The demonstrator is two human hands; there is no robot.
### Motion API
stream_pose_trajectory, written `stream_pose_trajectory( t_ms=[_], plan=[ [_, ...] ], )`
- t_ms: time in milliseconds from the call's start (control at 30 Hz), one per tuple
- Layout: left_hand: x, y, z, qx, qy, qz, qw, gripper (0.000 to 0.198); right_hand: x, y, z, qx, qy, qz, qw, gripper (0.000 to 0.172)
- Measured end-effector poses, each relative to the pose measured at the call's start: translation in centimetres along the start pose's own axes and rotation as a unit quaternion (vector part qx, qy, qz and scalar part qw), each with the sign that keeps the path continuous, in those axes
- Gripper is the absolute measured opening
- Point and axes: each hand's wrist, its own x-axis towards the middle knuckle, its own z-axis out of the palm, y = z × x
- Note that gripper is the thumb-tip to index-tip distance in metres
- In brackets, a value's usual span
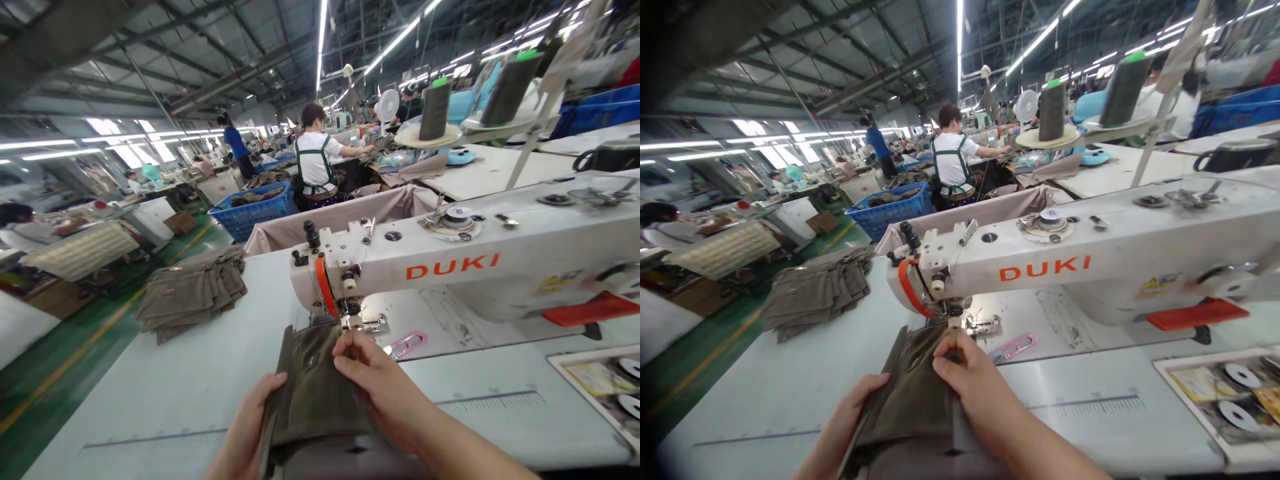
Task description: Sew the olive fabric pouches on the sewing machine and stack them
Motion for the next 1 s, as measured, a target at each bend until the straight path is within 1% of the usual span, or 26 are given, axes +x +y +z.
stream_pose_trajectory(
  t_ms=[33,67,100,133,167,200,233,267,300,333,367,400,433,467,567,600,667,733,800,867,900,933,1000],
  plan=[
    [-0.3,-0.1,-0.8,0.040,0.005,0.017,0.999,0.033,-0.8,0.1,0.1,-0.014,-0.009,0.027,1.000,0.007],
    [-0.6,-0.1,-1.7,0.102,0.030,0.055,0.993,0.037,-1.6,0.4,0.1,-0.043,-0.019,0.052,0.998,0.006],
    [-1.1,0.1,-2.3,0.184,0.066,0.116,0.974,0.041,-2.5,0.8,0.0,-0.088,-0.031,0.070,0.993,0.007],
    [-1.6,0.2,-2.8,0.277,0.095,0.190,0.937,0.045,-3.4,1.3,-0.1,-0.147,-0.041,0.069,0.986,0.012],
    [-2.1,0.4,-2.9,0.371,0.101,0.260,0.886,0.050,-4.2,1.9,-0.2,-0.210,-0.050,0.051,0.975,0.018],
    [-2.6,0.5,-2.6,0.458,0.074,0.318,0.827,0.056,-4.9,2.5,-0.4,-0.268,-0.059,0.029,0.961,0.023],
    [-3.0,0.5,-2.0,0.528,0.015,0.362,0.768,0.062,-5.5,3.0,-0.5,-0.320,-0.066,0.002,0.945,0.026],
    [-3.4,0.4,-1.1,0.580,-0.063,0.393,0.711,0.066,-5.9,3.5,-0.7,-0.362,-0.072,-0.021,0.929,0.027],
    [-3.6,0.2,-0.1,0.615,-0.130,0.414,0.658,0.066,-6.3,3.8,-0.9,-0.397,-0.074,-0.039,0.914,0.026],
    [-3.6,-0.1,0.9,0.634,-0.177,0.431,0.617,0.062,-6.7,4.0,-1.1,-0.427,-0.076,-0.059,0.899,0.026],
    [-3.6,-0.5,1.7,0.644,-0.202,0.442,0.590,0.053,-6.9,4.0,-1.3,-0.453,-0.077,-0.079,0.885,0.025],
    [-3.5,-0.9,2.2,0.647,-0.209,0.453,0.576,0.043,-7.1,4.0,-1.6,-0.476,-0.078,-0.101,0.870,0.024],
    [-3.3,-1.4,2.5,0.646,-0.205,0.464,0.570,0.034,-7.3,3.9,-1.9,-0.495,-0.078,-0.125,0.856,0.022],
    [-3.2,-1.8,2.6,0.644,-0.196,0.474,0.568,0.030,-7.4,3.9,-2.2,-0.511,-0.076,-0.155,0.842,0.021],
    [-3.0,-2.6,2.1,0.640,-0.167,0.504,0.555,0.029,-7.7,3.9,-3.0,-0.534,-0.065,-0.253,0.804,0.016],
    [-3.0,-2.7,1.8,0.645,-0.158,0.506,0.550,0.031,-7.7,3.9,-3.2,-0.531,-0.067,-0.275,0.799,0.015],
    [-3.2,-2.5,1.6,0.649,-0.150,0.506,0.547,0.033,-7.6,3.9,-3.5,-0.510,-0.072,-0.294,0.805,0.017],
    [-3.4,-1.9,1.4,0.641,-0.156,0.498,0.563,0.035,-7.3,3.6,-3.7,-0.488,-0.074,-0.285,0.821,0.022],
    [-3.6,-1.4,1.3,0.620,-0.159,0.479,0.601,0.040,-6.9,3.1,-3.6,-0.478,-0.070,-0.268,0.833,0.025],
    [-3.6,-1.2,1.3,0.607,-0.152,0.443,0.642,0.045,-6.5,2.5,-3.5,-0.482,-0.059,-0.253,0.837,0.026],
    [-3.5,-1.3,1.3,0.604,-0.145,0.428,0.657,0.050,-6.3,2.4,-3.4,-0.485,-0.054,-0.250,0.836,0.026],
    [-3.3,-1.5,1.5,0.605,-0.139,0.416,0.665,0.057,-6.1,2.2,-3.3,-0.489,-0.049,-0.248,0.835,0.027],
    [-2.8,-1.9,2.0,0.617,-0.131,0.397,0.667,0.072,-5.8,2.3,-3.2,-0.493,-0.046,-0.249,0.832,0.026]
  ],
)
